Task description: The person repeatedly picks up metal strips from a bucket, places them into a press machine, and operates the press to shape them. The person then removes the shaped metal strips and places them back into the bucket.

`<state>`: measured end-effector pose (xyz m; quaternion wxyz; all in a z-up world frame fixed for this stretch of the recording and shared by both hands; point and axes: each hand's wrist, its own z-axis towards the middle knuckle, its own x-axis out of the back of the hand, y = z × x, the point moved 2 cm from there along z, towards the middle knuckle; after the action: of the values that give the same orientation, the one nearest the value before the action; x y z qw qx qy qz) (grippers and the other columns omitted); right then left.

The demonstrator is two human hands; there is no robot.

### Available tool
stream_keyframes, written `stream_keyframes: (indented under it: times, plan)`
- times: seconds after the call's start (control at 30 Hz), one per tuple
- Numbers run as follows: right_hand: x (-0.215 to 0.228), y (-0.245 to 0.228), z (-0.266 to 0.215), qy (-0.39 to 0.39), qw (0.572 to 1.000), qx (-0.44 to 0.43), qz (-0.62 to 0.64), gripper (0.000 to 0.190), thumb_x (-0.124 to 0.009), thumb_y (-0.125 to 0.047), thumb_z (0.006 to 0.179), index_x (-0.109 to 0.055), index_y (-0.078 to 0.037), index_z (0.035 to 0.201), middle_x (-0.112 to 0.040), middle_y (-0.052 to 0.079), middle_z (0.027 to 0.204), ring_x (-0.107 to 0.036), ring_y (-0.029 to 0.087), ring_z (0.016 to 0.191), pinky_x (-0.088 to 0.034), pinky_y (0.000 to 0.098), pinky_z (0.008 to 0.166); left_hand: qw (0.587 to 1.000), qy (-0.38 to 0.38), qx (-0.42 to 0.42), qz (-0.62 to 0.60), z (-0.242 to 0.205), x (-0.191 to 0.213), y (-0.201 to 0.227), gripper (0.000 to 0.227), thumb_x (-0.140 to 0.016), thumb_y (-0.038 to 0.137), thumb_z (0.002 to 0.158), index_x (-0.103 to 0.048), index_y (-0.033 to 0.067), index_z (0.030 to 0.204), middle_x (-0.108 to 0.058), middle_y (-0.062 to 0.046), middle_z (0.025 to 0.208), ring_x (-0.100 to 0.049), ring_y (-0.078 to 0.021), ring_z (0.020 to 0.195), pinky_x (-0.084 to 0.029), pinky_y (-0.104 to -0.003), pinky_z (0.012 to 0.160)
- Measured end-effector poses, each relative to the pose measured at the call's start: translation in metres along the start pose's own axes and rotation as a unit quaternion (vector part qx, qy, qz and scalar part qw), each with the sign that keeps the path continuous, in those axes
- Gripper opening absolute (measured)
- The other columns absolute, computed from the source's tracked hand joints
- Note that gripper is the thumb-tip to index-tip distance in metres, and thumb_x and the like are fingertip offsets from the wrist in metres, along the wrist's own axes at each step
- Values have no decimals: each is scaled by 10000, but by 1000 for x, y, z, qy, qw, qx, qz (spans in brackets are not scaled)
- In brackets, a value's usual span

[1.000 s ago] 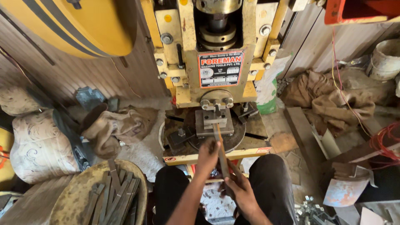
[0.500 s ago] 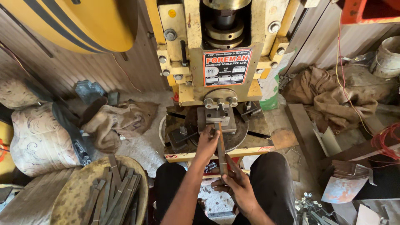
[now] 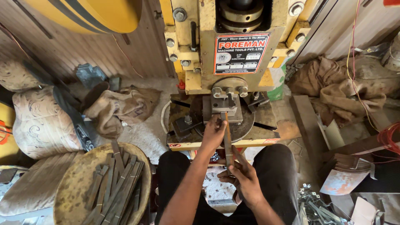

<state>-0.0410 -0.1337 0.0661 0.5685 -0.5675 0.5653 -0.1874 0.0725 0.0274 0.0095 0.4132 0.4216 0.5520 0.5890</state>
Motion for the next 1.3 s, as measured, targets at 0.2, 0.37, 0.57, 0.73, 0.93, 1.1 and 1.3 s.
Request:
stream_keyframes:
  times: [0.2,0.37,0.57,0.73,0.93,1.1,1.3]
  plan:
    - [-3,-2,0,10,1000,-2,-12,702,-537,-76,955,-260,-84,1600,-728,203,1197,-744,214,841,-628,360,736,1000,-14,-21,3,1,2,4,316,-663,243,997,-629,-10,1184,-677,-112,943,-613,-182,822,-505,-349,740]
    - [0,0,0,9,1000,-3,18,674,-547,-112,971,-297,-50,1594,-733,220,1177,-742,237,785,-620,353,690,1000,-7,17,-9,3,-1,-2,338,-671,242,975,-629,0,1207,-668,-124,922,-602,-176,782,-497,-355,688]
    - [-8,-19,-3,0,1000,-25,-5,652,-595,-197,913,-423,-53,1525,-749,186,1134,-726,242,786,-618,353,625,999,30,-29,25,-2,-7,5,372,-684,279,990,-606,-3,1218,-692,-135,923,-645,-188,743,-519,-339,668]
    - [10,-1,11,-7,999,-34,-21,479,-595,-211,905,-591,38,1314,-754,177,1103,-735,256,884,-615,376,699,981,118,-50,143,-35,1,55,375,-702,219,954,-549,37,1243,-708,-188,923,-693,-259,737,-534,-354,683]
    - [77,20,-4,-160,980,114,-10,458,-562,-327,855,-753,75,962,-662,193,802,-560,259,713,-421,356,640,851,-88,-367,364,-106,12,119,288,-747,229,830,-710,180,1112,-686,-87,1201,-598,-330,1199,-266,-736,1009]
    - [79,-4,-10,-210,932,89,282,601,-406,-476,1130,-672,11,898,-684,244,868,-622,369,827,-488,449,783,930,-224,-148,250,-121,14,108,188,-724,245,922,-708,117,1058,-712,-87,963,-684,-286,907,-490,-483,814]
    - [54,18,13,19,997,24,-68,474,-594,-198,934,-553,-40,1379,-676,45,1140,-679,179,950,-544,331,786,991,-76,-21,106,-80,5,37,171,-653,192,991,-614,26,980,-683,-125,801,-677,-236,744,-540,-372,668]
